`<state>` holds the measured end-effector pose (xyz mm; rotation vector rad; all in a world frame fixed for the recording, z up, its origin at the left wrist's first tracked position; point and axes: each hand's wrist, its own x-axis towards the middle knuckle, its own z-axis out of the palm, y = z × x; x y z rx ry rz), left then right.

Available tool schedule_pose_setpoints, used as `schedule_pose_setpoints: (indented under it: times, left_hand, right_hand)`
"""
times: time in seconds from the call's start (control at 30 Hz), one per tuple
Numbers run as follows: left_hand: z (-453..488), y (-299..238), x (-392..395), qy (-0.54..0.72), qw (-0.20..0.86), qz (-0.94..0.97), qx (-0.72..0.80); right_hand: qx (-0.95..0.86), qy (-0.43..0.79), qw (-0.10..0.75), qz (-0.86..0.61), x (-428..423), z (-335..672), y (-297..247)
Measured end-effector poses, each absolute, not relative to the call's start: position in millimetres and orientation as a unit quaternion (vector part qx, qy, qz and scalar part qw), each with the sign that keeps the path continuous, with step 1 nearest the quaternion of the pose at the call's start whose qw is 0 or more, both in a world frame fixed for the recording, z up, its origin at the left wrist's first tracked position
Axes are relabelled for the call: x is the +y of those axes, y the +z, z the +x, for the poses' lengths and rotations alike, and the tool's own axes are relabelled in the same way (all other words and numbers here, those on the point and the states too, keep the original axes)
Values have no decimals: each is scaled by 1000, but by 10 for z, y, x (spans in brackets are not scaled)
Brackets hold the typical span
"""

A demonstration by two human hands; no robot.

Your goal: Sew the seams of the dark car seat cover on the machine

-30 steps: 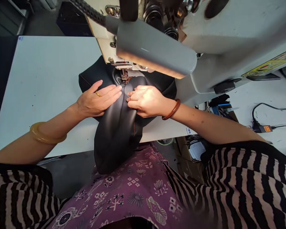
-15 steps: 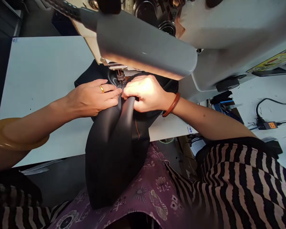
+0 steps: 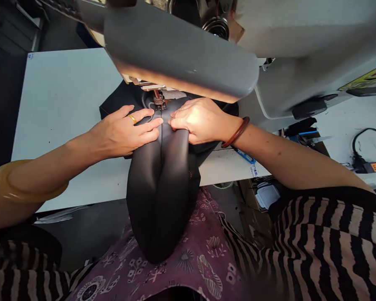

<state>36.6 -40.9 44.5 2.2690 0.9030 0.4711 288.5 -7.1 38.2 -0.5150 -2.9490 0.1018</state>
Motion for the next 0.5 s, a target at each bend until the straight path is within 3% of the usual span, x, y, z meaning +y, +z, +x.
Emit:
schedule_pose_setpoints:
  times: [0.1, 0.37, 0.5]
  left_hand:
    - [353, 454, -404, 175, 287, 878, 340]
    - [266, 454, -408, 25, 7, 952, 304]
    - [296, 452, -416, -14, -47, 955, 293]
  right_hand:
    - [-982, 30, 85, -167, -30, 2896, 370]
    - [-975, 38, 181, -120, 112, 2927, 285]
    - [-970, 68, 179, -150, 90, 2933, 258]
